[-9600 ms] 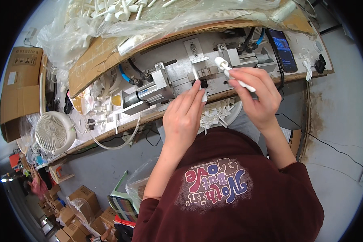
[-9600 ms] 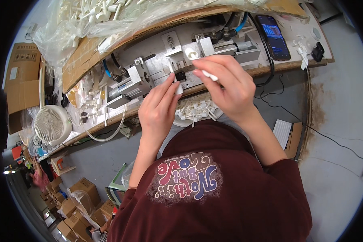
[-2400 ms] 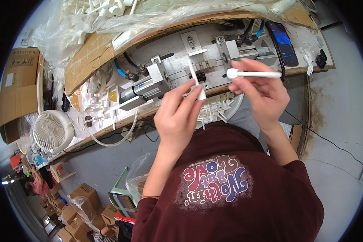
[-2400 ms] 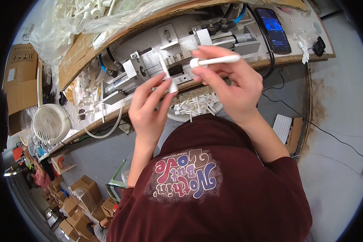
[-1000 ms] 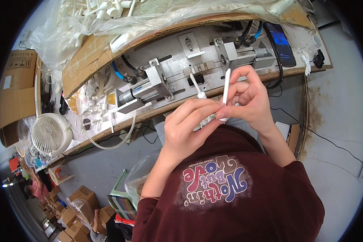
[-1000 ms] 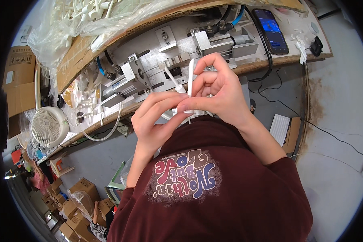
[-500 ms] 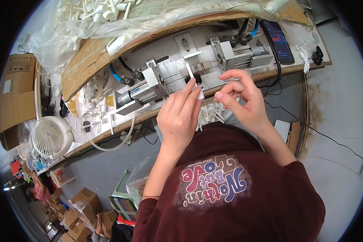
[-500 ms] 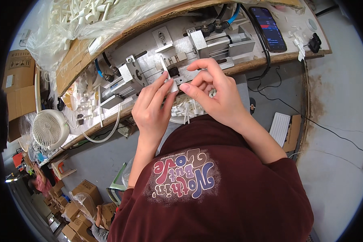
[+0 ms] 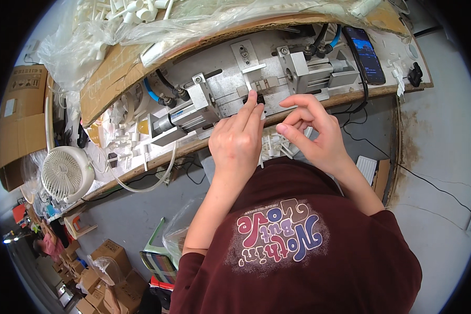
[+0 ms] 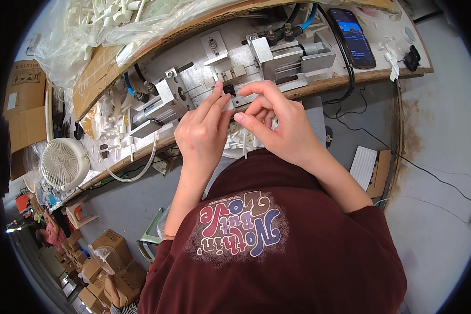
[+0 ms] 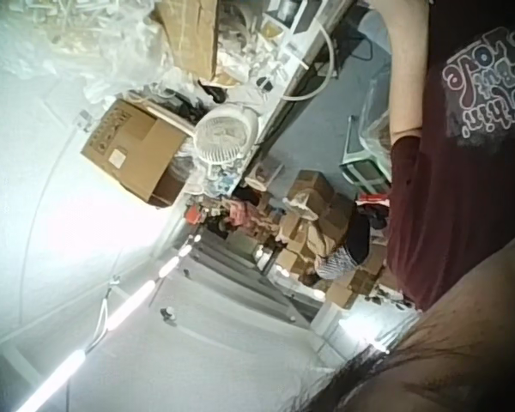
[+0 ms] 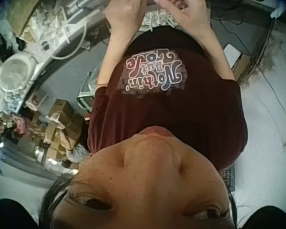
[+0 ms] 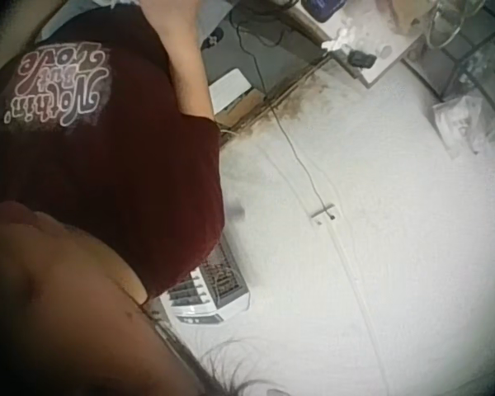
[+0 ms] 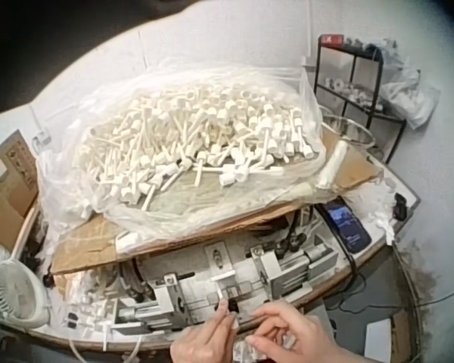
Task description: Using a pneumatic assembly machine to join small white plastic components.
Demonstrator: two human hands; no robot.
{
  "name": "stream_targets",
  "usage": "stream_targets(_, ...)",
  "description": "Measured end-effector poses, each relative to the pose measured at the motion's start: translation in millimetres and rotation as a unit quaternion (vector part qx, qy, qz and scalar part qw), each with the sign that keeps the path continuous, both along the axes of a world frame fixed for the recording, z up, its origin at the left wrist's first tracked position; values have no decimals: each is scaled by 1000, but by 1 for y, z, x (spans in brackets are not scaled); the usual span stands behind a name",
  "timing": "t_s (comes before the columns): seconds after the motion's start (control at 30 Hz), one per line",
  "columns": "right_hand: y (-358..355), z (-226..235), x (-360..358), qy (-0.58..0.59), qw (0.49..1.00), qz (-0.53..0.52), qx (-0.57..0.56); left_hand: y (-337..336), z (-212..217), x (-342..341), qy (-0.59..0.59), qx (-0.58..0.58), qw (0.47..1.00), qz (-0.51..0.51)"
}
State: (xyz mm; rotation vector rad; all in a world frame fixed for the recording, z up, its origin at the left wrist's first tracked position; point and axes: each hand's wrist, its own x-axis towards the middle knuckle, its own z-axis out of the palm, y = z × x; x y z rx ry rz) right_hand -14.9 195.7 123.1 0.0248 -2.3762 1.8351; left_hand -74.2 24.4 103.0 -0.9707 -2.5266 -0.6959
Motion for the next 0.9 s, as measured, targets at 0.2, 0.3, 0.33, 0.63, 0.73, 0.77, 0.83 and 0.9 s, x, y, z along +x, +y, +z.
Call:
stream_targets(0.2,2,-1,0,-3,1000,9,10,0,-2,0,-1,9,1000,3)
stream_targets(0.3,1,-2,1,-12,1000,8,17,0,-1,-1,2,9,1000,1)
stream_targets(0.33,0,-3,1,-16,1000,9,15,0,-1,-1,3,8,1000,1)
stream_targets(0.63,-2,-7,2,-9,997,33,66,-1,-3,1,-29,9,999,20)
stream_targets(0.73,-3,-9,2,-6,995,51,90,-1,-3,1,-26,19,999,17)
stream_targets(0.77,-3,-10,2,-5,993,57,98,-1,-4,0,-24,21,999,15)
stream_targets(0.83,-4,-14,3,2,991,68,112,-1,-5,-1,-21,27,999,11)
stream_targets(0.9,-5,-18,3,14,989,77,122,0,-6,0,-14,22,1000,13)
